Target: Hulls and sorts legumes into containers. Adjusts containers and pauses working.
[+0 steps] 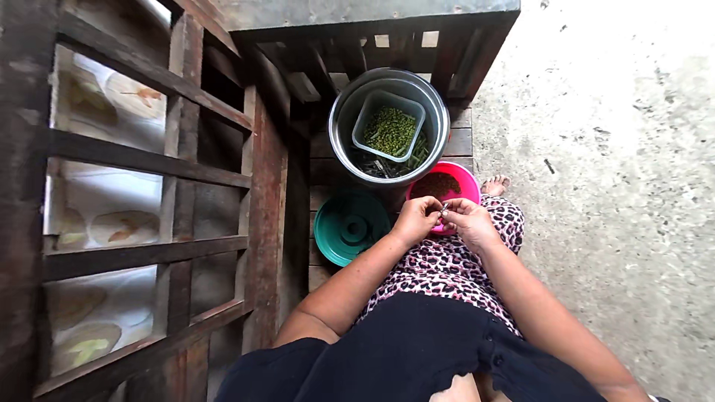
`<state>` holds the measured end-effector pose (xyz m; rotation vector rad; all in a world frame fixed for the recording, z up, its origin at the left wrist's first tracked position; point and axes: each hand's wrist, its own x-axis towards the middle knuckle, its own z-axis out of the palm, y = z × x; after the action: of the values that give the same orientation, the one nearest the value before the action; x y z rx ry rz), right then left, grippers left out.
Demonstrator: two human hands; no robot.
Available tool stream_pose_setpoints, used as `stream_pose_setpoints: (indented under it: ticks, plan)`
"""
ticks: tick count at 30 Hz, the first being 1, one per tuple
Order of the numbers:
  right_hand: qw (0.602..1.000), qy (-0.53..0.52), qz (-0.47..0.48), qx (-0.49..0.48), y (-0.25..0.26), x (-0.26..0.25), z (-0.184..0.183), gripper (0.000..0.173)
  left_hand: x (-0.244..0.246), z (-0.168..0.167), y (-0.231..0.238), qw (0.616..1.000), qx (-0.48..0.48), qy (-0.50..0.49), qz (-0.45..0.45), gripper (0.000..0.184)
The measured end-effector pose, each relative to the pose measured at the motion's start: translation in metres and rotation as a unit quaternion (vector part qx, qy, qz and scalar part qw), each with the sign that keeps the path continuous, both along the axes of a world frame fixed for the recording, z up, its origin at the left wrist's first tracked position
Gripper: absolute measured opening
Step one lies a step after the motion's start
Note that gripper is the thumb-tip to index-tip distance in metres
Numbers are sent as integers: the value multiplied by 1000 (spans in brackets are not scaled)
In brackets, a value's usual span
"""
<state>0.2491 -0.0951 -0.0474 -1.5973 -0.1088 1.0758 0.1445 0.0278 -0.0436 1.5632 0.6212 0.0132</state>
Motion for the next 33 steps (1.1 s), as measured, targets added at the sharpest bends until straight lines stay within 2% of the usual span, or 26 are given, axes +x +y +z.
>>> stream_pose_setpoints:
  ticks: [4, 7, 10, 12, 14, 17, 19, 22, 24, 25, 28, 30, 31, 33]
  plan:
    - [996, -70, 54, 4, -1, 0, -4, 23, -2, 3, 1, 1000, 1, 22, 4, 12]
    - [981, -163, 100, 28, -4, -2, -10, 30, -1, 6, 2, 999, -1, 36, -3, 12]
    - [962, -248, 116, 5, -1, -6, -11, 33, 2, 7, 3, 999, 14, 34, -26, 13]
    - [937, -320, 138, -32, 1, -7, -11, 32, 3, 9, 5, 998, 57, 15, -36, 15]
    - [895, -400, 181, -78, 1, -4, -7, 31, -1, 16, 13, 992, 121, -20, -11, 15]
    - [853, -474, 207, -74, -7, -1, -12, 32, -12, 28, 45, 965, 254, -57, 39, 18]
    - [838, -503, 206, -46, -12, 0, -16, 29, -20, 37, 71, 945, 321, -36, 54, 19]
    - [825, -520, 222, -19, -19, -1, -18, 25, -26, 47, 101, 926, 371, 65, 17, 23]
    - [822, -522, 230, 0, -24, -4, -18, 24, -30, 45, 110, 917, 382, 114, -15, 26]
    - [821, -523, 229, 13, -25, -4, -18, 23, -35, 44, 110, 915, 390, 104, -8, 26]
    - [822, -525, 217, 48, -34, -6, -16, 19, -58, 36, 100, 915, 400, -10, 60, 22]
    - [824, -522, 211, 66, -39, -5, -13, 19, -79, 26, 92, 923, 377, -37, 66, 19]
    - [824, -521, 209, 74, -41, -5, -11, 19, -89, 21, 88, 935, 351, -7, 50, 19]
    - [823, -518, 217, 82, -42, -7, -8, 19, -105, 11, 79, 955, 272, 120, -2, 20]
